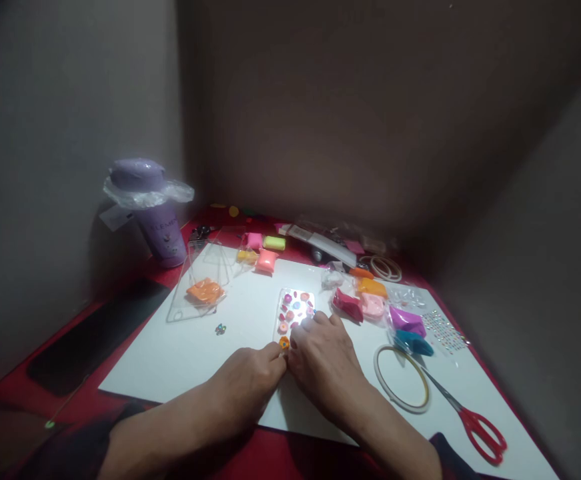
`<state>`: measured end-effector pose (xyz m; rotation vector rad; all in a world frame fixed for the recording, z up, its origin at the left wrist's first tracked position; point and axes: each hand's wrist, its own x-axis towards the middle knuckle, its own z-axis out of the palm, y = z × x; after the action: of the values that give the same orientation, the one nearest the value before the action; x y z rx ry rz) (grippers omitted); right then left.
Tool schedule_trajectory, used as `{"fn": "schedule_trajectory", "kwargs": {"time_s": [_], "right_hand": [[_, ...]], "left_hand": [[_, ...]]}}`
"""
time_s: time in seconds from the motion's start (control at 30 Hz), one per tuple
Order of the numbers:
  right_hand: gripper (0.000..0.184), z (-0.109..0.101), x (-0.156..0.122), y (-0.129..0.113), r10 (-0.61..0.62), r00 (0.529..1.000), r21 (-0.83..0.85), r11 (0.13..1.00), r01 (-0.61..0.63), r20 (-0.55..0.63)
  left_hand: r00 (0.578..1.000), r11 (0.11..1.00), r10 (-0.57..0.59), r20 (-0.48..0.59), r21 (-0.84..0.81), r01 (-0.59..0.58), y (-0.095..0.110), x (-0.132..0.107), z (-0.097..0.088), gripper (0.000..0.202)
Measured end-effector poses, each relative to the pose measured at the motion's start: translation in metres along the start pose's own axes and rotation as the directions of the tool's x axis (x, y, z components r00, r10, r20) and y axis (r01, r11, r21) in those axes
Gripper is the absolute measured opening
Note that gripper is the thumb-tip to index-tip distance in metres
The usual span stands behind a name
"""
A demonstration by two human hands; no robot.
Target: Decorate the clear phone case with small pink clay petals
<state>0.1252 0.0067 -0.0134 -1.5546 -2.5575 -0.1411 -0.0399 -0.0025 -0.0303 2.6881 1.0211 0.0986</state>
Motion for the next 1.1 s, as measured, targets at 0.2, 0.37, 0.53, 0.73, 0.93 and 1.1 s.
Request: {"fn": "schedule_trajectory", "kwargs": {"time_s": [0.2, 0.37, 0.53, 0.73, 0.93, 1.1], "right_hand": [[0.018, 0.003, 0.003, -0.001, 0.003, 1.0, -0.022, 1.0, -0.003, 0.003], [0.019, 0.004, 0.001, 0.003, 0.02, 1.0, -0.003, 1.0, -0.02, -0.02], [0.013, 0.0, -0.005, 0.012, 0.042, 0.997, 0.04, 0.998, -0.04, -0.057], [0.015, -0.002, -0.007, 0.01, 0.015, 0.998, 0.059, 0.998, -0.011, -0.064], [0.019, 0.005, -0.002, 0.004, -0.022, 0.999, 0.018, 1.0, 0.022, -0.033], [0.018, 0.009, 0.001, 0.004, -0.026, 0.999, -0.006, 1.0, 0.025, -0.044]], "left_hand": [[1.0, 1.0, 0.003, 0.008, 0.003, -0.003, -0.001, 0.0, 0.002, 0.032], [1.0, 1.0, 0.001, 0.02, 0.022, -0.002, -0.001, 0.0, 0.0, 0.033], [1.0, 0.999, -0.01, 0.013, 0.037, 0.009, 0.0, 0.001, -0.001, 0.03], [1.0, 0.999, -0.016, -0.003, 0.039, 0.016, 0.0, 0.0, 0.001, 0.032], [1.0, 1.0, -0.004, 0.01, 0.022, 0.004, 0.0, 0.0, -0.002, 0.029], [1.0, 1.0, -0.004, 0.006, 0.023, 0.003, -0.001, 0.001, 0.0, 0.026]]}}
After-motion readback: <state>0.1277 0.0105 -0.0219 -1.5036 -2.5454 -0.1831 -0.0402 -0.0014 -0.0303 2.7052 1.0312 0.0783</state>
